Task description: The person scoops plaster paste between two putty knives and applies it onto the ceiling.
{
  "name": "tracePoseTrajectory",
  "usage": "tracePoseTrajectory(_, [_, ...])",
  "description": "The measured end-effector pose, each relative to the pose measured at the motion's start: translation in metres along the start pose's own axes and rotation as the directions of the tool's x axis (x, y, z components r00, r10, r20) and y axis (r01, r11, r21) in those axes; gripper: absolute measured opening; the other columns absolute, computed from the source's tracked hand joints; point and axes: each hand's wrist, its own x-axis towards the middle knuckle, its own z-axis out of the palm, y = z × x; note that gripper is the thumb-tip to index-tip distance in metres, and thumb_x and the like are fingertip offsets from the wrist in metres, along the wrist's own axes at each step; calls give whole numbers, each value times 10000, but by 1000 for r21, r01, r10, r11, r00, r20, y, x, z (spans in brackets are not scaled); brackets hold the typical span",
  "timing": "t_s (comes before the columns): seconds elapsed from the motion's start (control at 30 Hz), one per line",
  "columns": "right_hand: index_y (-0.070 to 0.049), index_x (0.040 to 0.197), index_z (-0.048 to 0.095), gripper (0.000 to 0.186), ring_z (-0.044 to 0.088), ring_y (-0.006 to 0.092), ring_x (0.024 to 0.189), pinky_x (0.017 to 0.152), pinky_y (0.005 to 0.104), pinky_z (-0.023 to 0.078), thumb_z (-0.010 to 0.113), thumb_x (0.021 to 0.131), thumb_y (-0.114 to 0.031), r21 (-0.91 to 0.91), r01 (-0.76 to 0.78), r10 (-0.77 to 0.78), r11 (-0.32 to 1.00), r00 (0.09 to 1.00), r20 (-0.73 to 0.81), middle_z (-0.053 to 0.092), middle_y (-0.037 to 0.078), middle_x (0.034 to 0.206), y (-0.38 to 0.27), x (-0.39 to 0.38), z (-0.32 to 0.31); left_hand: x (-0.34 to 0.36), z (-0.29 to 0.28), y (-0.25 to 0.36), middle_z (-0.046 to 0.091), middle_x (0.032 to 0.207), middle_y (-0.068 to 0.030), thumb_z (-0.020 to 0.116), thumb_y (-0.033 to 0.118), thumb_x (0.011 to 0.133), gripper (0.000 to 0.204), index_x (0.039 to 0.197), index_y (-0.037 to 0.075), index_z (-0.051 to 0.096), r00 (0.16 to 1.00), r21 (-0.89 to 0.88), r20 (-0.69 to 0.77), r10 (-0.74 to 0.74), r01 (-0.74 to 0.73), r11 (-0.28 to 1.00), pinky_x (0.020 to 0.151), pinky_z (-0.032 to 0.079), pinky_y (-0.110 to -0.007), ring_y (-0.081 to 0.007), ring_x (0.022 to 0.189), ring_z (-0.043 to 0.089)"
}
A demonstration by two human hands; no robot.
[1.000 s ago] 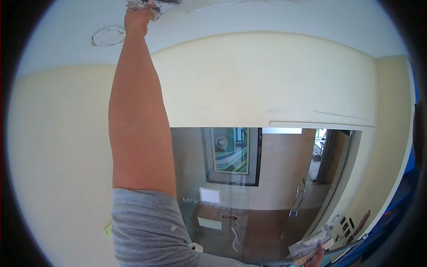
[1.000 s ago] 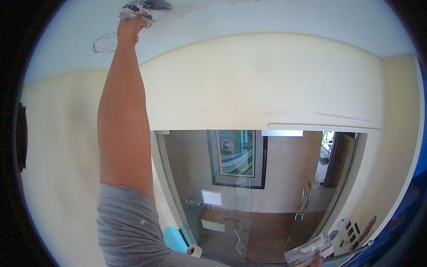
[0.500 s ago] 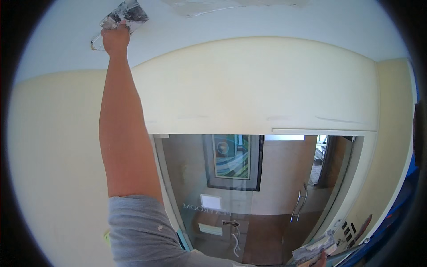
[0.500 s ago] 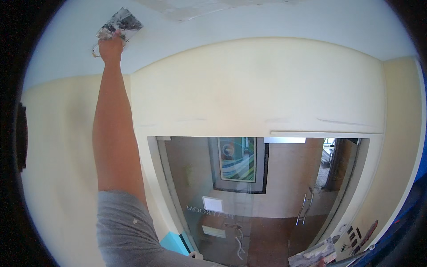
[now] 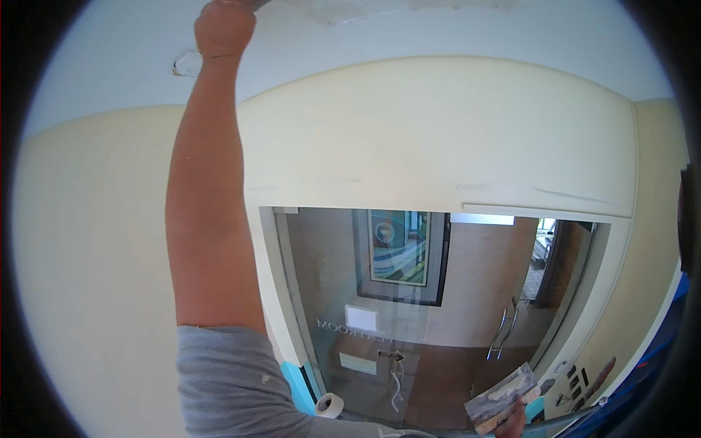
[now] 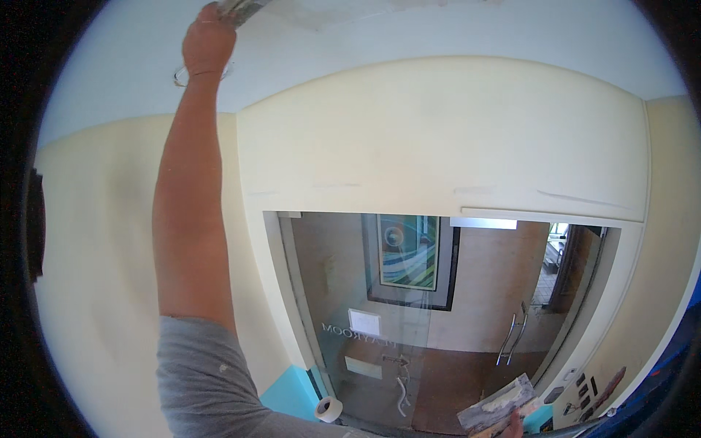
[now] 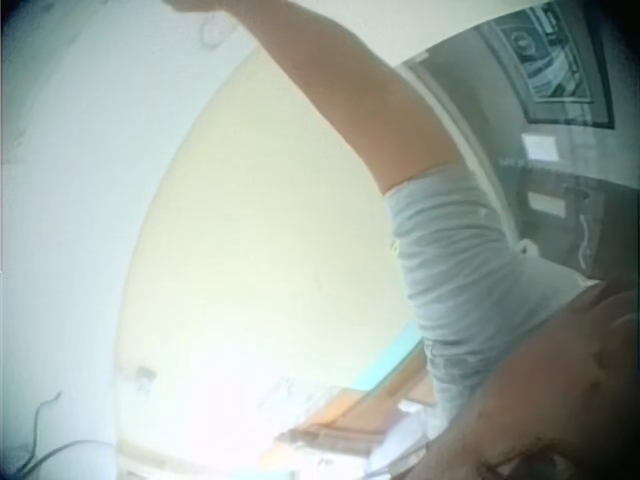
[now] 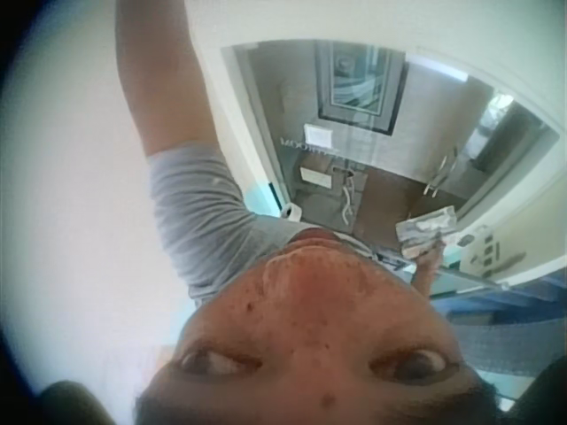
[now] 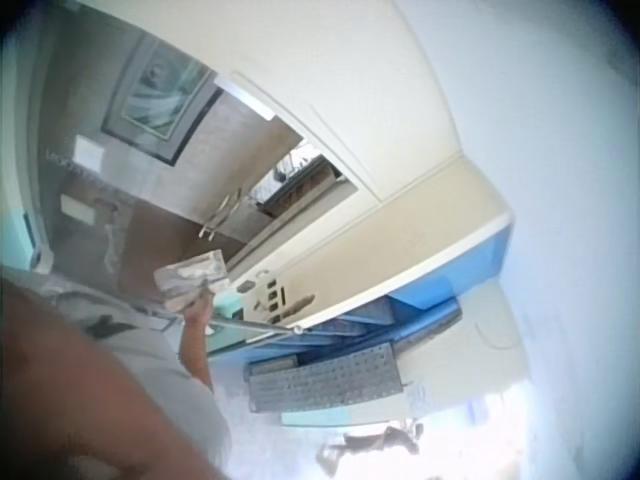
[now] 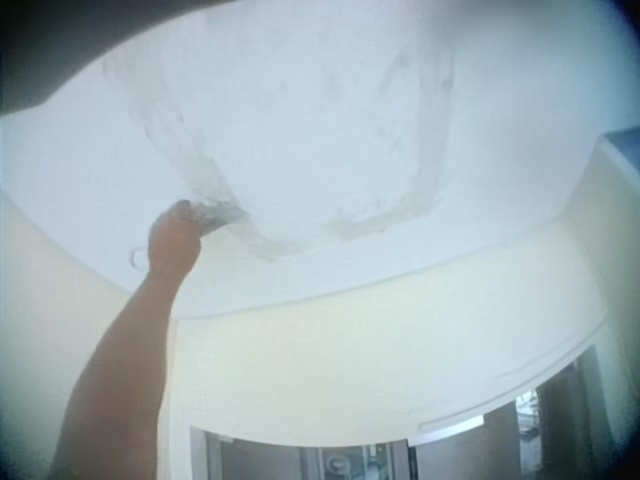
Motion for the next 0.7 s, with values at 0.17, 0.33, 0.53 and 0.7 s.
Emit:
tracePoseTrajectory(0.17, [-62, 1344, 448, 494, 514, 328, 1131, 912, 475, 473, 450, 959, -372, -69, -41, 41, 997, 999, 1, 504, 134, 1307, -2, 1, -22, 39, -69, -4, 609, 919, -202, 557, 148, 851, 268, 1091, 27, 548, 976, -80, -145, -166, 155, 985, 763, 472, -474, -376, 852, 589])
tracePoseTrajectory(0.33, [-57, 1335, 454, 488, 524, 326, 1124, 898, 472, 478, 450, 959, -367, -57, 11, -11, 998, 1000, 0, 512, 137, 1295, -13, -3, -39, 29, -71, -57, 633, 997, -211, 663, 371, 837, 484, 1043, -38, 508, 936, -135, -226, -268, 243, 961, 767, 508, -427, -392, 907, 628])
tracePoseTrajectory(0.53, [-30, 1329, 447, 492, 531, 329, 1103, 887, 477, 479, 478, 950, -341, -73, 98, -99, 992, 995, -10, 522, 142, 1269, -17, -2, -60, -39, -8, -42, 615, 1079, -240, 717, 336, 805, 576, 1146, -59, 472, 847, -439, 126, -517, 515, 736, 850, 473, -368, -359, 979, 611])
tracePoseTrajectory(0.7, [-21, 1323, 439, 490, 524, 351, 1105, 895, 486, 472, 516, 933, -307, -109, 137, -142, 985, 989, -41, 515, 159, 1266, -29, -19, -38, -79, 48, 20, 627, 1072, -169, 730, 274, 815, 518, 1164, -15, 480, 784, -825, 320, -533, 506, 249, 845, 468, -340, -256, 958, 610])
